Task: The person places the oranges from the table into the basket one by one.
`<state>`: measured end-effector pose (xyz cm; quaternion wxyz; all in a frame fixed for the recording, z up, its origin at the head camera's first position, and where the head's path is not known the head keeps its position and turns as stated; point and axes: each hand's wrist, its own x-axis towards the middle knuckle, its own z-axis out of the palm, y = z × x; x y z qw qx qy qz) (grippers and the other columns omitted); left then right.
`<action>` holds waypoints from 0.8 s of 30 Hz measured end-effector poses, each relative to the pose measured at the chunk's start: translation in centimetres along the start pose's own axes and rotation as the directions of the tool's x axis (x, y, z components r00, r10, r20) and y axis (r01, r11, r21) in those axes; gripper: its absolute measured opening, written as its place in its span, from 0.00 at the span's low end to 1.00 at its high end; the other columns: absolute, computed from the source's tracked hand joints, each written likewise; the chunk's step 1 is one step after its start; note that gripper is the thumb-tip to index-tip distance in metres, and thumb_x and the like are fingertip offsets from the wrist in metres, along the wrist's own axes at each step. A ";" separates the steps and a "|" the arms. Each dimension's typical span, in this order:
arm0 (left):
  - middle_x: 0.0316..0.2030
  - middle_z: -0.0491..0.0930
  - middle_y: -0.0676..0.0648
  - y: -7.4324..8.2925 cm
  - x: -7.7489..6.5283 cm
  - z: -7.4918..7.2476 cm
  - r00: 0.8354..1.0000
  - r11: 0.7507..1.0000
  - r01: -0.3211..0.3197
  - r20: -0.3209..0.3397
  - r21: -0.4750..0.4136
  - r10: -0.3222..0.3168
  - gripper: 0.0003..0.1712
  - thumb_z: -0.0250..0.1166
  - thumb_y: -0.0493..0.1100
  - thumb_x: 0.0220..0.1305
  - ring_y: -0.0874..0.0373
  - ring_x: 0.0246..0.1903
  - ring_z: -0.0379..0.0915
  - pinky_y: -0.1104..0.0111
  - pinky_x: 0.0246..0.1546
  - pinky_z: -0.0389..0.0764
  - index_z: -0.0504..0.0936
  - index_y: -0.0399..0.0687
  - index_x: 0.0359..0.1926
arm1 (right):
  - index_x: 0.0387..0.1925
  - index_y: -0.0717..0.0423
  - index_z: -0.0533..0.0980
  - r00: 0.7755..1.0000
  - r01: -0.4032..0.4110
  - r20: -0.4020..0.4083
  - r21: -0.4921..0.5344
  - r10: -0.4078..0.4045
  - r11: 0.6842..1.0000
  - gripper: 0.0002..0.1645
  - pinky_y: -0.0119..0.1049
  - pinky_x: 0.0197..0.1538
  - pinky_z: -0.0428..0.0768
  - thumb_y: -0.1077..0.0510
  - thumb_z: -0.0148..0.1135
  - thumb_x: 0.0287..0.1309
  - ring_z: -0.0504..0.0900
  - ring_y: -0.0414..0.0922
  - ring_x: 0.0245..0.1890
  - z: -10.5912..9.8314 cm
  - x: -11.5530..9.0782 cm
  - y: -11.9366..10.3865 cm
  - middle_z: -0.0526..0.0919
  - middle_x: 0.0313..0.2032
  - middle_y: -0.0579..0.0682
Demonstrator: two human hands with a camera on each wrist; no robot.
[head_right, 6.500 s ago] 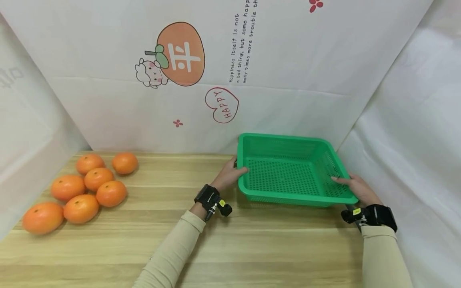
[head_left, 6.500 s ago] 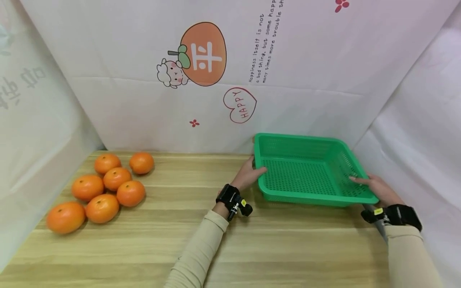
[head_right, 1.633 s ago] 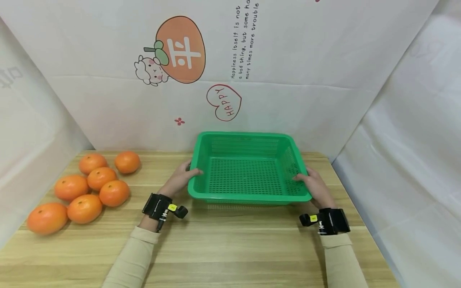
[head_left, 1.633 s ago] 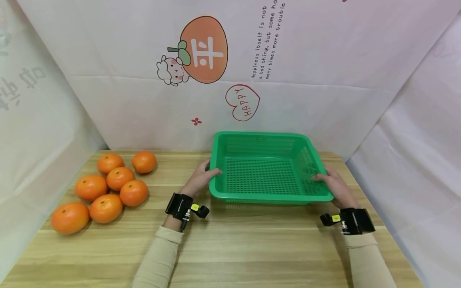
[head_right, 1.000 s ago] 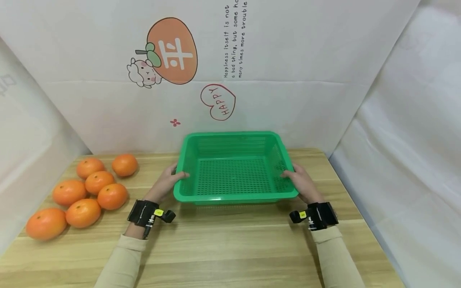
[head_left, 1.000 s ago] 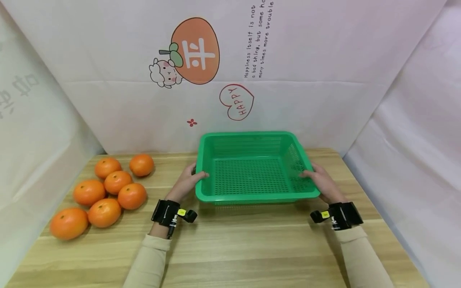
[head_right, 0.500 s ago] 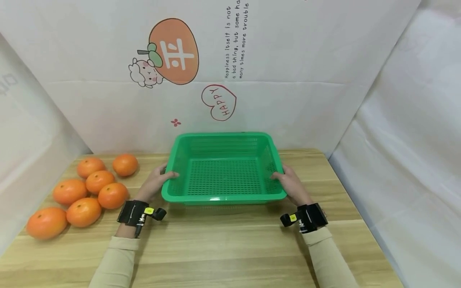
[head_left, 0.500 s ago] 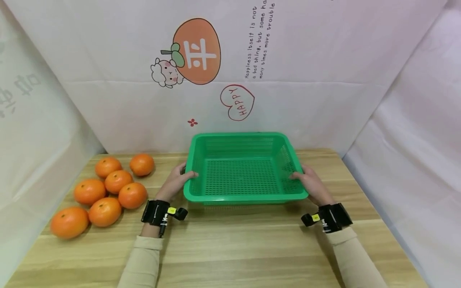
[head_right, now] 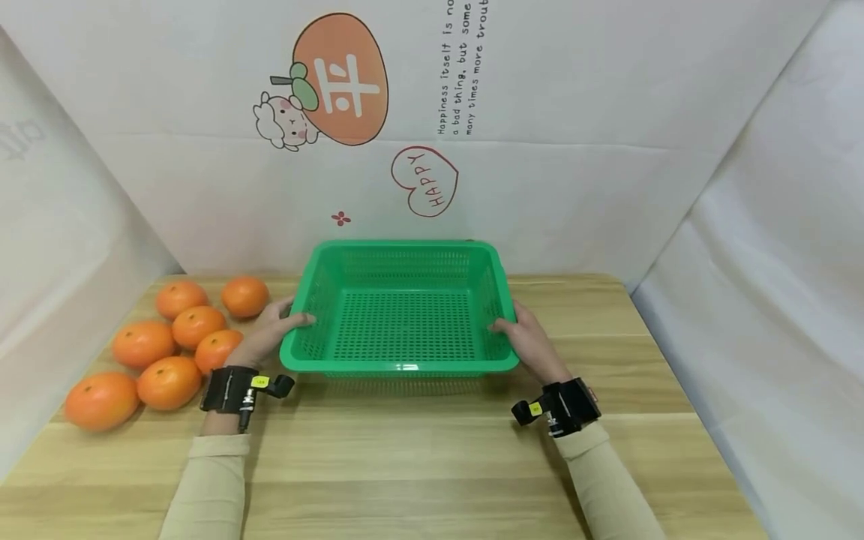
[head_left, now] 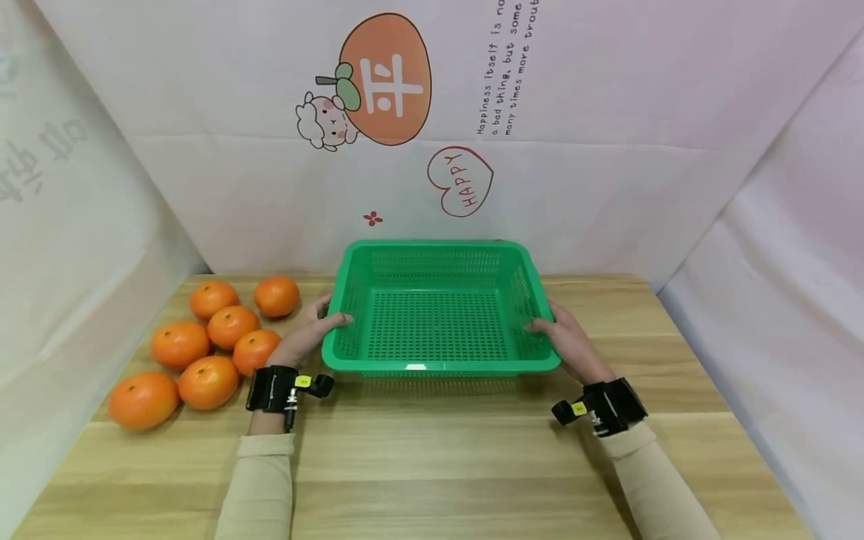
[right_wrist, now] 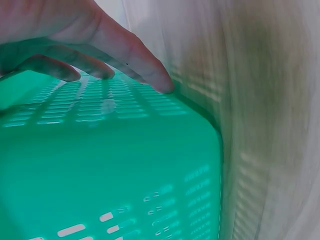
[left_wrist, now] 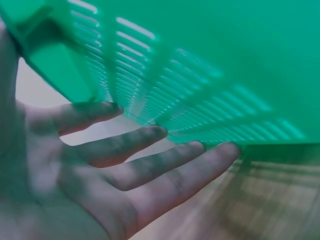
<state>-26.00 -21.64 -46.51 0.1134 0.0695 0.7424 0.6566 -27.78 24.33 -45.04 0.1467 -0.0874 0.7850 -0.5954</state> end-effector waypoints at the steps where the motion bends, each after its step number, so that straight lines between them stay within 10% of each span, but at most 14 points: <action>1: 0.73 0.65 0.27 0.1 0.0 -0.1 1.000 1.000 -0.003 0.003 0.001 0.003 0.43 0.58 0.40 0.72 0.57 0.54 0.81 0.68 0.50 0.86 0.51 0.42 0.84 | 0.84 0.58 0.48 1.000 -0.002 0.000 -0.001 0.002 1.000 0.46 0.37 0.55 0.85 0.63 0.51 0.70 0.75 0.67 0.68 0.1 0.0 0.0 0.65 0.75 0.71; 24: 0.67 0.71 0.23 -0.1 -1.2 -3.1 0.999 0.999 0.002 -0.042 -0.032 -0.003 0.40 0.57 0.41 0.77 0.62 0.46 0.87 0.66 0.46 0.89 0.54 0.39 0.82 | 0.83 0.58 0.51 0.999 -0.020 -0.026 -0.009 0.020 1.000 0.44 0.42 0.55 0.85 0.62 0.53 0.70 0.78 0.64 0.66 3.2 1.5 -0.8 0.71 0.72 0.69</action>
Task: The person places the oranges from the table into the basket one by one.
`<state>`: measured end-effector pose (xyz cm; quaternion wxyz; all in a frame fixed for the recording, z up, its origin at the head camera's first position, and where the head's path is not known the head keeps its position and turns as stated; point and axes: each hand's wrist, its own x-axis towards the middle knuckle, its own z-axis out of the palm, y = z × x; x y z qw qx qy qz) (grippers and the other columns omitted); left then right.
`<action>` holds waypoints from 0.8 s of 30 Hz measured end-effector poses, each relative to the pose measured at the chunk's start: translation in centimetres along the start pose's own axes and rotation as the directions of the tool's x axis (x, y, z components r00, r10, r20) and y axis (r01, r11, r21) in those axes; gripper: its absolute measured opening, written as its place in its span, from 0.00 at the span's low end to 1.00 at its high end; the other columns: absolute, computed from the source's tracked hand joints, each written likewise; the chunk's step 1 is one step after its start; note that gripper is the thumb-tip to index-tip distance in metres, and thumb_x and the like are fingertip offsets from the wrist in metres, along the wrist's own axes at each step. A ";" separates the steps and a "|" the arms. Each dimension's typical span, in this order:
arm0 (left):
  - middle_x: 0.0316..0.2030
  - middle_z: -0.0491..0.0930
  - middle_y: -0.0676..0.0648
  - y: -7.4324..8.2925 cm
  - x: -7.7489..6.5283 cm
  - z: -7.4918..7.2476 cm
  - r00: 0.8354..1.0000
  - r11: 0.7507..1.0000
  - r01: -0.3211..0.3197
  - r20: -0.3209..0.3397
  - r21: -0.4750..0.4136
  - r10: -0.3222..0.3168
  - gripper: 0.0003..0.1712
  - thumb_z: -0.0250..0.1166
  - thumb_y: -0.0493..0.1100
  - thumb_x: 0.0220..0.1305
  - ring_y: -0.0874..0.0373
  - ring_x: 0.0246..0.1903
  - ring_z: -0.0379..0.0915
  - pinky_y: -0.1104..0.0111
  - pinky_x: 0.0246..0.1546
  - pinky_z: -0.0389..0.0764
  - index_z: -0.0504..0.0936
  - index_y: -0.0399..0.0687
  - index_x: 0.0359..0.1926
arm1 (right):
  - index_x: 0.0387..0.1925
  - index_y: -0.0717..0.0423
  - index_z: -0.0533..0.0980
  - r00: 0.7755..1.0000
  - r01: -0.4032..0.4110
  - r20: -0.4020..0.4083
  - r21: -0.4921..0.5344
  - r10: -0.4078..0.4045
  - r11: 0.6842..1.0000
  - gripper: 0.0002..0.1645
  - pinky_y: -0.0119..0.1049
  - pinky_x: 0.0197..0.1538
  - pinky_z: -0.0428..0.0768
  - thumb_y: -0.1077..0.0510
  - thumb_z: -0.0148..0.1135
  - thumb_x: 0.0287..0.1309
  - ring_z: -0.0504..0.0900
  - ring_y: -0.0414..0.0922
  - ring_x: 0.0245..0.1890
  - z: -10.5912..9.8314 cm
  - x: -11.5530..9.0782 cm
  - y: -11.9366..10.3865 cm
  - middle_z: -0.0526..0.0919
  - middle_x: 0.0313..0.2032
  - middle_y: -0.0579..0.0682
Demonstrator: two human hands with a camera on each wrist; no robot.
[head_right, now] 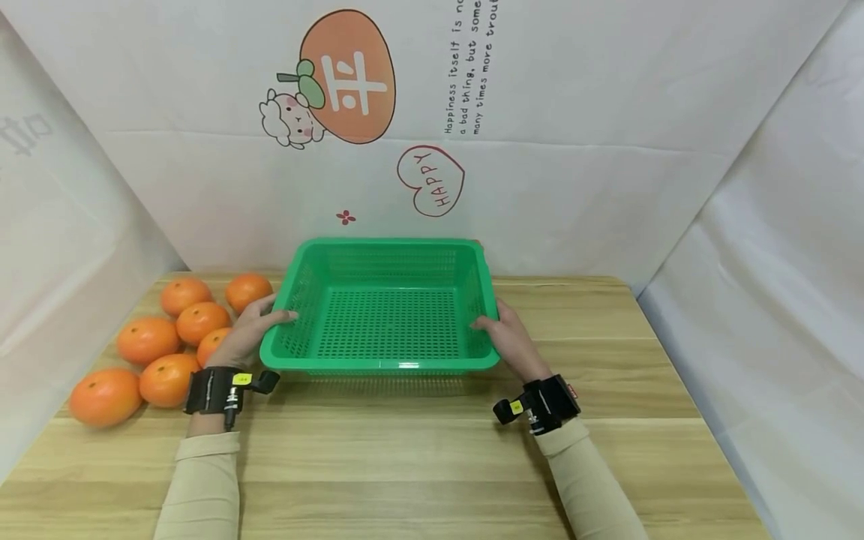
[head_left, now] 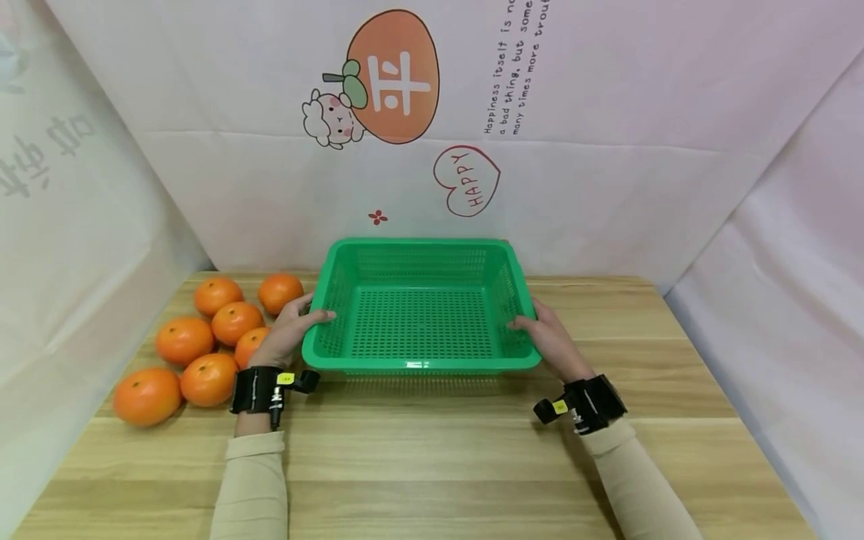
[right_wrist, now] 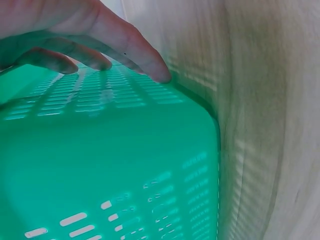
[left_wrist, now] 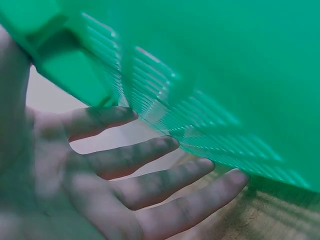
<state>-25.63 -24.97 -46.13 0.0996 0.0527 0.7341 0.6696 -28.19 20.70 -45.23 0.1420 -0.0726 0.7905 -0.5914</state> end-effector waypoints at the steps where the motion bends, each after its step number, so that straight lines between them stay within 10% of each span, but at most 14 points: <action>1: 0.67 0.71 0.24 0.0 0.0 0.0 1.000 1.000 0.005 -0.001 -0.007 -0.005 0.40 0.57 0.41 0.77 0.62 0.47 0.87 0.66 0.46 0.89 0.53 0.39 0.83 | 0.83 0.58 0.51 1.000 0.000 -0.001 -0.001 0.000 1.000 0.44 0.41 0.55 0.86 0.61 0.53 0.70 0.78 0.64 0.66 0.0 0.0 0.0 0.71 0.72 0.69; 24: 0.71 0.70 0.29 1.9 0.1 -0.1 0.995 0.995 0.096 -0.002 0.011 -0.096 0.43 0.63 0.53 0.77 0.54 0.53 0.87 0.60 0.51 0.89 0.56 0.42 0.82 | 0.83 0.58 0.52 1.000 -0.017 0.006 0.023 0.017 1.000 0.40 0.42 0.58 0.85 0.54 0.51 0.78 0.78 0.63 0.66 0.3 -0.2 -0.3 0.72 0.70 0.69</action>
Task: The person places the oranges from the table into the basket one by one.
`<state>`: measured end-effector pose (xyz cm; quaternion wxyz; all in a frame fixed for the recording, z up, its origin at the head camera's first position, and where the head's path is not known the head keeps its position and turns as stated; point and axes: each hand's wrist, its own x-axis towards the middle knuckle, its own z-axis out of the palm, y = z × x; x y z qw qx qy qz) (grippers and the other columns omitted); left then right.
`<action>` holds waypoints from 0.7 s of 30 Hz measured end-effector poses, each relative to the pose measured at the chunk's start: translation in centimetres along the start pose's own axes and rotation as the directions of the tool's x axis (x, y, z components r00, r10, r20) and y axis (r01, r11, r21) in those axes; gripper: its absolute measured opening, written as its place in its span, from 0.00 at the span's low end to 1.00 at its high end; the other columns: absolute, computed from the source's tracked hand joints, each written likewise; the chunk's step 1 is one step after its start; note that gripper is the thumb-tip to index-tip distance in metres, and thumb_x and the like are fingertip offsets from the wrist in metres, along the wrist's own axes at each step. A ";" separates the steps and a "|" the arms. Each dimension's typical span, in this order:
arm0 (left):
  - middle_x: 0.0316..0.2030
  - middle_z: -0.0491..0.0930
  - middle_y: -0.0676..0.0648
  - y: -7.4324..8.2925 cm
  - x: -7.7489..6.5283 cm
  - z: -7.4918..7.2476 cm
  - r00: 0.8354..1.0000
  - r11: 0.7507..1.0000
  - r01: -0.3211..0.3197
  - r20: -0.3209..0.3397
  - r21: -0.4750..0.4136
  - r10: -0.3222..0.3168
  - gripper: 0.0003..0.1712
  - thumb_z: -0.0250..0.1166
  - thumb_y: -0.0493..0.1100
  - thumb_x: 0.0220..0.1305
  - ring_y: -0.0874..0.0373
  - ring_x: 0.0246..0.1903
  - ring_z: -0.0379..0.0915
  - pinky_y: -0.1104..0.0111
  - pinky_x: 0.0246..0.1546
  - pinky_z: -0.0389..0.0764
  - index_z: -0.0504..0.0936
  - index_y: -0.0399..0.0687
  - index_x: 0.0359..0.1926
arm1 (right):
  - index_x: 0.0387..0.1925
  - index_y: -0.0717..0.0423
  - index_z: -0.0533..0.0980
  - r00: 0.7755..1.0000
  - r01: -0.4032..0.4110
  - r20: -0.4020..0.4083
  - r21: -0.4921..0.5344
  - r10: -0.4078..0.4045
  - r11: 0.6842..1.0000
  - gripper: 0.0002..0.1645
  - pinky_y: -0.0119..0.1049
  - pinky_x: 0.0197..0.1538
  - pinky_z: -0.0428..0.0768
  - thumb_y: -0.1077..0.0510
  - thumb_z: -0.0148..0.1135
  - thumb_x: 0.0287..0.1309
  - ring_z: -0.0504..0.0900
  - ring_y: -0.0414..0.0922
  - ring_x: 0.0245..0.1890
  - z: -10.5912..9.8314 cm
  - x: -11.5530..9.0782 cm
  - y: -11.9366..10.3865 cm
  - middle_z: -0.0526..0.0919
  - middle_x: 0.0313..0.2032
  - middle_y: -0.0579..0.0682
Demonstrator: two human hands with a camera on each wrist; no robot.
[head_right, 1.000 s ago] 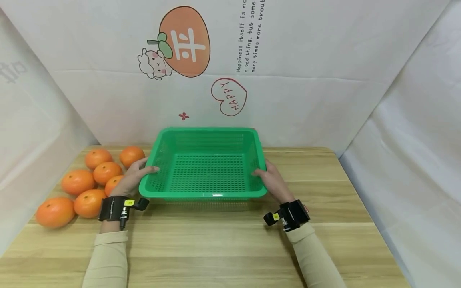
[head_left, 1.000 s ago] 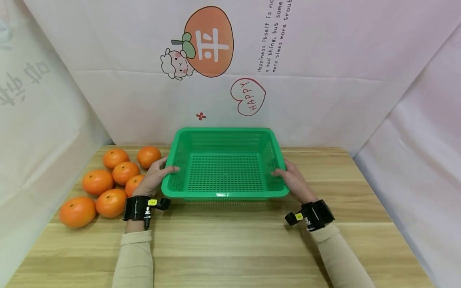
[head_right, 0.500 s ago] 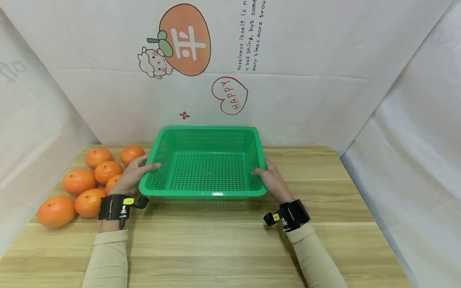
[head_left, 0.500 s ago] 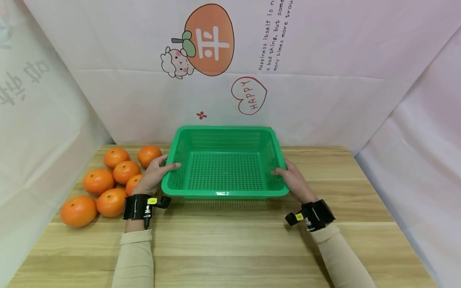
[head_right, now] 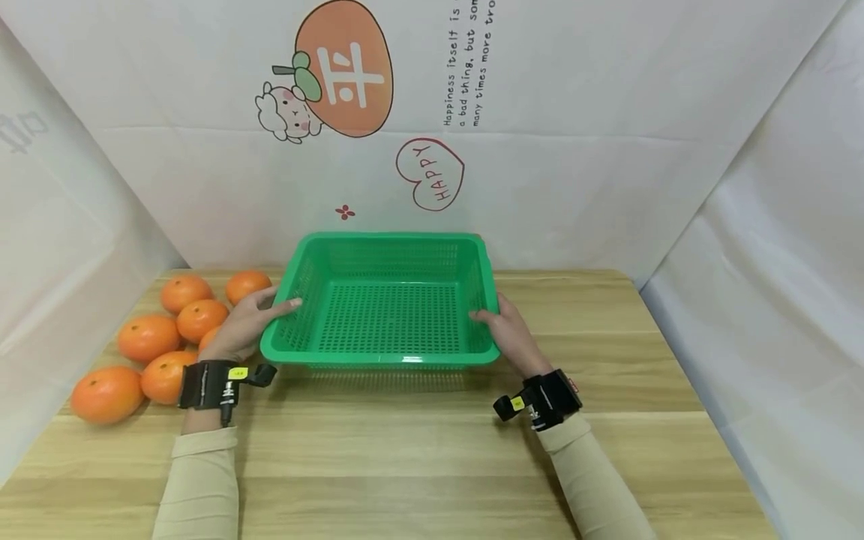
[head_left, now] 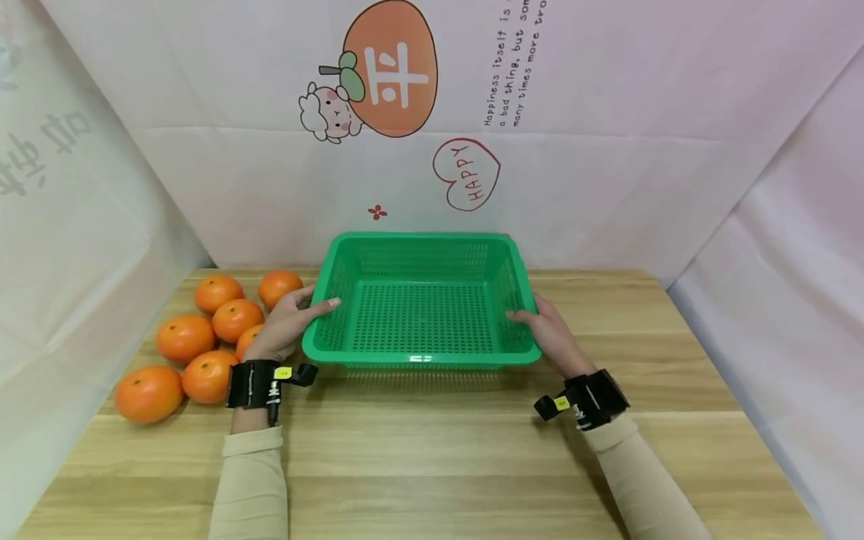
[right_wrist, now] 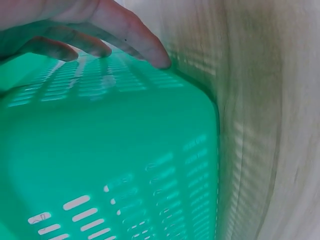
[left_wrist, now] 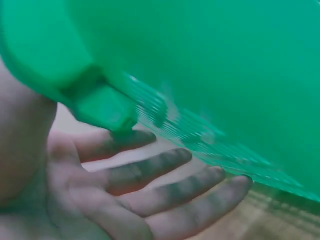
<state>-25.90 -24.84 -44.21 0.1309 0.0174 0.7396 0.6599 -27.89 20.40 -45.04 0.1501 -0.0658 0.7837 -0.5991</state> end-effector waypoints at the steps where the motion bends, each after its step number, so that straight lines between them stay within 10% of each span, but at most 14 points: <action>1: 0.71 0.71 0.30 0.4 -0.2 -0.1 1.000 1.000 0.007 -0.011 0.028 -0.006 0.44 0.64 0.55 0.76 0.57 0.50 0.87 0.63 0.50 0.89 0.57 0.43 0.82 | 0.82 0.58 0.52 1.000 0.000 0.002 0.001 0.000 1.000 0.39 0.41 0.58 0.85 0.54 0.51 0.78 0.78 0.63 0.66 0.0 0.0 0.0 0.72 0.70 0.69; 11: 0.79 0.63 0.39 6.2 -4.8 -1.2 0.989 0.957 -0.023 -0.132 0.291 0.064 0.46 0.63 0.60 0.75 0.40 0.73 0.69 0.56 0.68 0.79 0.55 0.49 0.84 | 0.83 0.58 0.50 1.000 -0.006 0.014 0.006 0.006 1.000 0.40 0.47 0.63 0.84 0.53 0.50 0.79 0.76 0.64 0.68 -0.1 0.0 -0.5 0.70 0.72 0.69; 21: 0.79 0.64 0.38 8.5 -8.3 -1.8 0.967 0.814 -0.028 -0.190 0.581 0.168 0.44 0.60 0.65 0.75 0.33 0.74 0.66 0.39 0.66 0.76 0.61 0.49 0.81 | 0.83 0.59 0.50 1.000 -0.005 0.011 -0.005 0.005 1.000 0.40 0.45 0.61 0.85 0.52 0.51 0.79 0.78 0.63 0.66 -0.1 -0.1 -0.6 0.71 0.71 0.69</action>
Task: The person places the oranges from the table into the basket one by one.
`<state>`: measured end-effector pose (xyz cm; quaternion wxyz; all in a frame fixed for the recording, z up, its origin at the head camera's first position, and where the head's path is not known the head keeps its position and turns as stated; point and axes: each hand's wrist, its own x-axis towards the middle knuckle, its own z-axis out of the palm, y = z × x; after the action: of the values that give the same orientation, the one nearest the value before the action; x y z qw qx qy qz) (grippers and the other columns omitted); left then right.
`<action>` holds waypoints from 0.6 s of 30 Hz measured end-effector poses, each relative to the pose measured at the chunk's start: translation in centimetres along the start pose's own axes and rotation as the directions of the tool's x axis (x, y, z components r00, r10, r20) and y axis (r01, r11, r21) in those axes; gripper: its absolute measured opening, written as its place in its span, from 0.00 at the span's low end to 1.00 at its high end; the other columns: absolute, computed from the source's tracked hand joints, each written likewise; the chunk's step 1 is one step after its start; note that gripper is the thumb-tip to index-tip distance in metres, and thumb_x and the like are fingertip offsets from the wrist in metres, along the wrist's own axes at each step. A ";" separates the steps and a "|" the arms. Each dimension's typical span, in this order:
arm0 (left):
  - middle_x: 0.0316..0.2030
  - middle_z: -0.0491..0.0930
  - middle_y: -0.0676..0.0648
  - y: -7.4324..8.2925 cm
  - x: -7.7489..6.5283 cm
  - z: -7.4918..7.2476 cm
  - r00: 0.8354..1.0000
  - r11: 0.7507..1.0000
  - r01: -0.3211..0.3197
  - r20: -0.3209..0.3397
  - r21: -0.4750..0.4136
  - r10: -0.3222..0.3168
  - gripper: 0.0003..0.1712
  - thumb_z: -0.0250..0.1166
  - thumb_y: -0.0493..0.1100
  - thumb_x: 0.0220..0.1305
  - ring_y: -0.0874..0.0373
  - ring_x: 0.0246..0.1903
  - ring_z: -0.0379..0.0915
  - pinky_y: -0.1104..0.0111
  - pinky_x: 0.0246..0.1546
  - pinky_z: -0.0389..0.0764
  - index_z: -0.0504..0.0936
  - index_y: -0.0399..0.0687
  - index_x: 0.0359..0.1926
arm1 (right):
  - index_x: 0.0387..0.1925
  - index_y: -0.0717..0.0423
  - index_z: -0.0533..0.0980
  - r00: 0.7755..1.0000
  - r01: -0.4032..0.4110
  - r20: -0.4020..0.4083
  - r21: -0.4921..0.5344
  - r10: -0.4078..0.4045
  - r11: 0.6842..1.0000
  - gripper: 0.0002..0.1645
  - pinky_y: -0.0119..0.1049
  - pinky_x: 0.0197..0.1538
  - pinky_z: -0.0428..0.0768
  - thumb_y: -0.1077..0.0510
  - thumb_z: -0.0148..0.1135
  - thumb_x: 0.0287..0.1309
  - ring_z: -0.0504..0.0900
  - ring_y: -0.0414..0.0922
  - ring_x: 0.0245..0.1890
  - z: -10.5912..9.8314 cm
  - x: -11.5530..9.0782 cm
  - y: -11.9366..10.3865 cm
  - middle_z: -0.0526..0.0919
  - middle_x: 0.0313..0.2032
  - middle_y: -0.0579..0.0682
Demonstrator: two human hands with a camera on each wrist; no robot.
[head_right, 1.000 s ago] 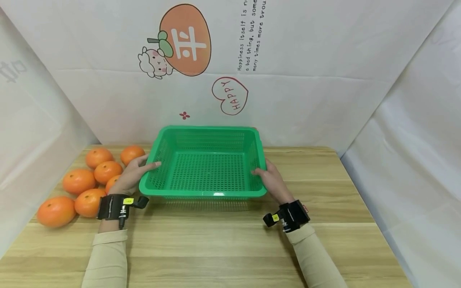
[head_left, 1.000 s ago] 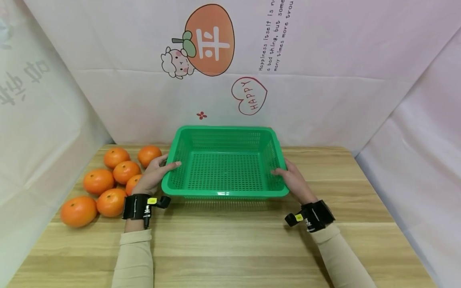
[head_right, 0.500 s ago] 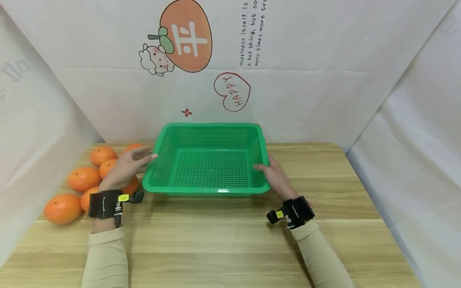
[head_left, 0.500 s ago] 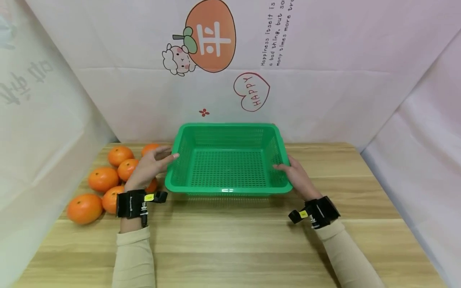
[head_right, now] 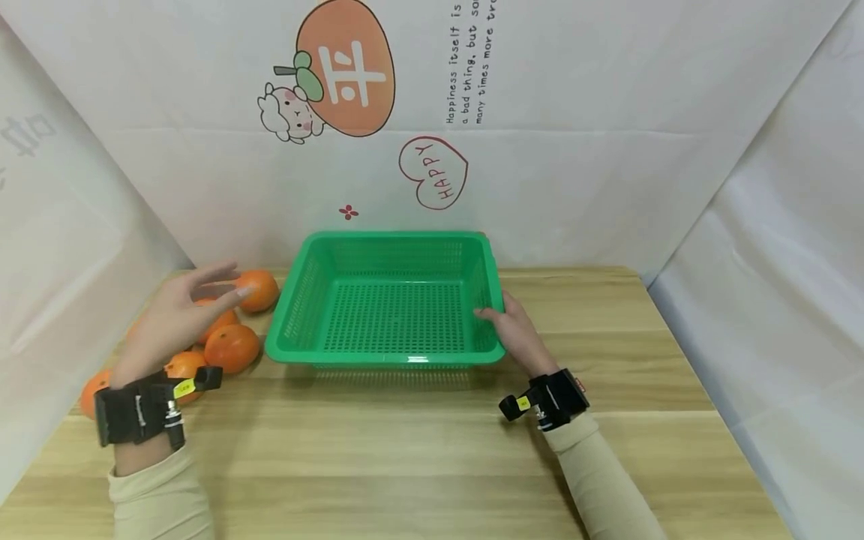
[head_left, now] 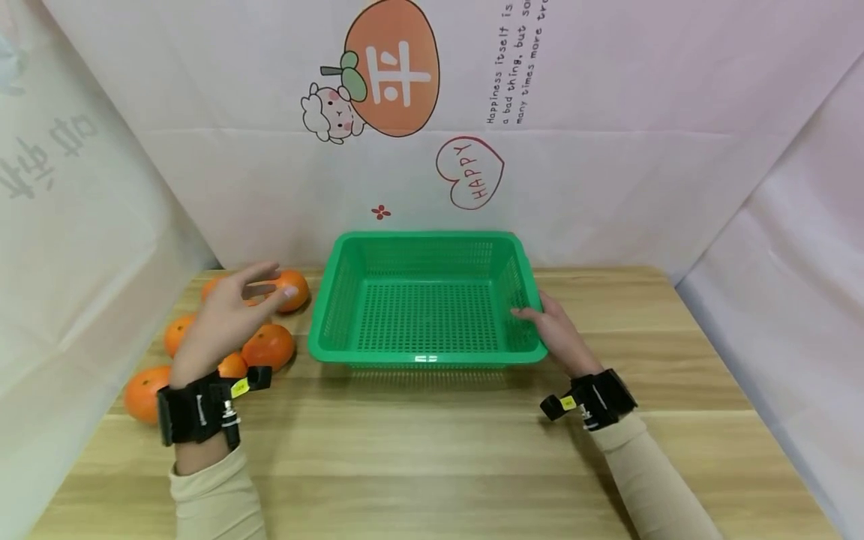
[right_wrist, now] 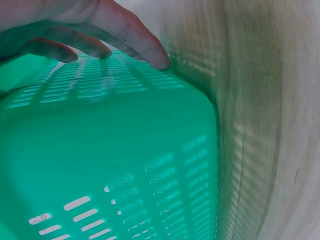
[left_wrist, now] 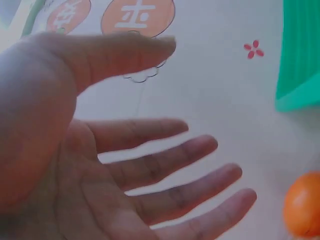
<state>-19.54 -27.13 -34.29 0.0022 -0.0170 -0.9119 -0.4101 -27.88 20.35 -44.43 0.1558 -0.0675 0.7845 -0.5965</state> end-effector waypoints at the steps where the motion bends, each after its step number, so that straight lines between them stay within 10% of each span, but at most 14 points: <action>1: 0.78 0.64 0.37 -0.1 -0.3 -0.2 1.000 1.000 -0.018 -0.006 0.018 0.018 0.43 0.60 0.63 0.76 0.33 0.73 0.67 0.39 0.65 0.76 0.62 0.47 0.81 | 0.83 0.59 0.50 1.000 0.000 0.000 -0.002 0.000 1.000 0.40 0.45 0.61 0.85 0.52 0.51 0.79 0.78 0.63 0.66 0.1 0.0 0.1 0.71 0.71 0.69; 7: 0.76 0.67 0.34 -1.0 -1.5 -1.2 0.997 0.992 -0.075 -0.019 0.104 0.077 0.38 0.65 0.55 0.75 0.31 0.69 0.69 0.38 0.63 0.76 0.69 0.41 0.76 | 0.83 0.58 0.51 1.000 0.006 -0.008 -0.019 -0.007 1.000 0.40 0.42 0.58 0.85 0.51 0.51 0.79 0.79 0.62 0.65 0.0 0.2 -0.1 0.72 0.70 0.69; 18: 0.64 0.79 0.30 -4.0 -1.5 -1.3 0.992 0.939 0.041 0.098 0.340 -0.079 0.48 0.67 0.67 0.69 0.32 0.56 0.80 0.42 0.52 0.82 0.70 0.37 0.75 | 0.84 0.56 0.49 1.000 -0.010 0.011 -0.005 0.010 1.000 0.40 0.35 0.55 0.85 0.51 0.50 0.79 0.80 0.59 0.65 0.1 0.2 0.0 0.72 0.70 0.68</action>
<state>-18.19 -30.80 -36.43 -0.0578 -0.0112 -0.9675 -0.2460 -28.03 20.25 -44.48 0.1628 -0.0673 0.7854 -0.5933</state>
